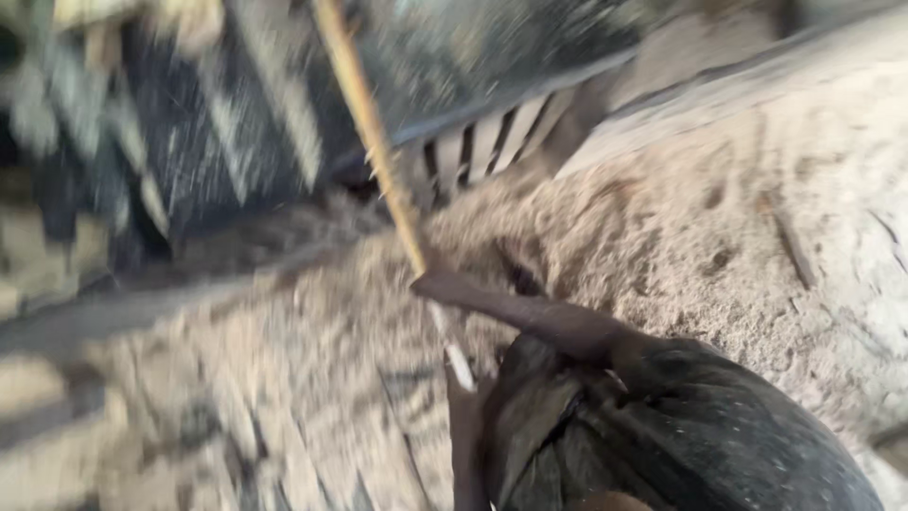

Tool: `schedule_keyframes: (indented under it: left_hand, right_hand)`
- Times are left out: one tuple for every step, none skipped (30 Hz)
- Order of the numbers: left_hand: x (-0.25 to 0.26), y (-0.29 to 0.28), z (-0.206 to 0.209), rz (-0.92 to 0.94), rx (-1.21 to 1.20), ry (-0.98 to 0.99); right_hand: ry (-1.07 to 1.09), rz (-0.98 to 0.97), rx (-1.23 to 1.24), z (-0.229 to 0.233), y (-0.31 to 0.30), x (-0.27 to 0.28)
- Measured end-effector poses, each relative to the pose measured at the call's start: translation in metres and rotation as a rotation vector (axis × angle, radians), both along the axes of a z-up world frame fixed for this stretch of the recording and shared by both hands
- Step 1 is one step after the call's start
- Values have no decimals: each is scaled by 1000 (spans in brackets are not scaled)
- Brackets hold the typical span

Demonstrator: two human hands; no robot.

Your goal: The person feeds wooden planks into a table saw and pulls the cut pieces through from the other side.

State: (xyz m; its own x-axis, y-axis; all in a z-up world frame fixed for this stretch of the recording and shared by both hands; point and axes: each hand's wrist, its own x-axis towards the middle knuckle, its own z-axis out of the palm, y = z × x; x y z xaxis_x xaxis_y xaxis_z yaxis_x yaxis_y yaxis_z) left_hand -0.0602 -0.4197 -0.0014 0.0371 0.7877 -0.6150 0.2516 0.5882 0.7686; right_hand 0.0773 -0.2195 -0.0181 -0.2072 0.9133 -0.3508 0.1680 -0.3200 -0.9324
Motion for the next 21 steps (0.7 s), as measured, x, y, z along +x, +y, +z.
schedule_keyframes:
  left_hand:
    - [4,17,17,-46,33,77]
    - [7,29,26,-60,64,136]
    - [11,39,29,-73,98,194]
    - [11,49,28,-102,118,195]
    - [9,62,23,-115,137,223]
    - [11,68,19,-114,138,249]
    - [11,77,16,-128,140,247]
    - [9,83,17,-113,95,259]
    - [11,94,19,-99,51,271]
    - [15,108,20,-98,50,274]
    - [18,125,23,-90,64,259]
    - [22,141,26,-75,79,241]
    - [27,159,29,-63,19,224]
    - [27,172,34,-44,-45,207]
    - [32,200,32,-173,162,273]
    - [36,206,33,-76,176,186]
    - [41,222,30,-109,315,187]
    - [42,226,29,-104,396,152]
    - [40,224,31,-111,223,172]
    - [44,226,33,-82,190,252]
    - [47,217,36,-54,154,330]
  right_hand:
    - [-30,-41,-9,7,17,2]
    - [-34,-70,-35,13,25,-2]
    - [-43,-113,-37,18,29,-4]
    - [-54,-141,10,22,41,-6]
    - [-95,-133,196,24,55,-4]
    - [-98,-147,196,23,64,0]
    - [-285,-79,103,22,72,0]
    - [-465,-4,8,19,81,-3]
    - [-461,-12,7,15,96,-3]
    - [-513,-68,162,11,111,-3]
    - [-562,-123,318,11,123,-5]
    - [-559,-115,320,15,137,-6]
    - [-541,-113,262,24,156,-1]
    - [-522,-102,201,37,173,7]
    - [-598,-30,54,52,194,15]
    - [-658,68,-109,63,206,17]
    - [-640,112,-124,69,214,27]
    - [-471,34,-118,69,217,29]
    - [-304,-46,-125,65,216,26]
    - [-149,-139,-129,61,219,27]
    - [5,-232,-141,55,211,20]
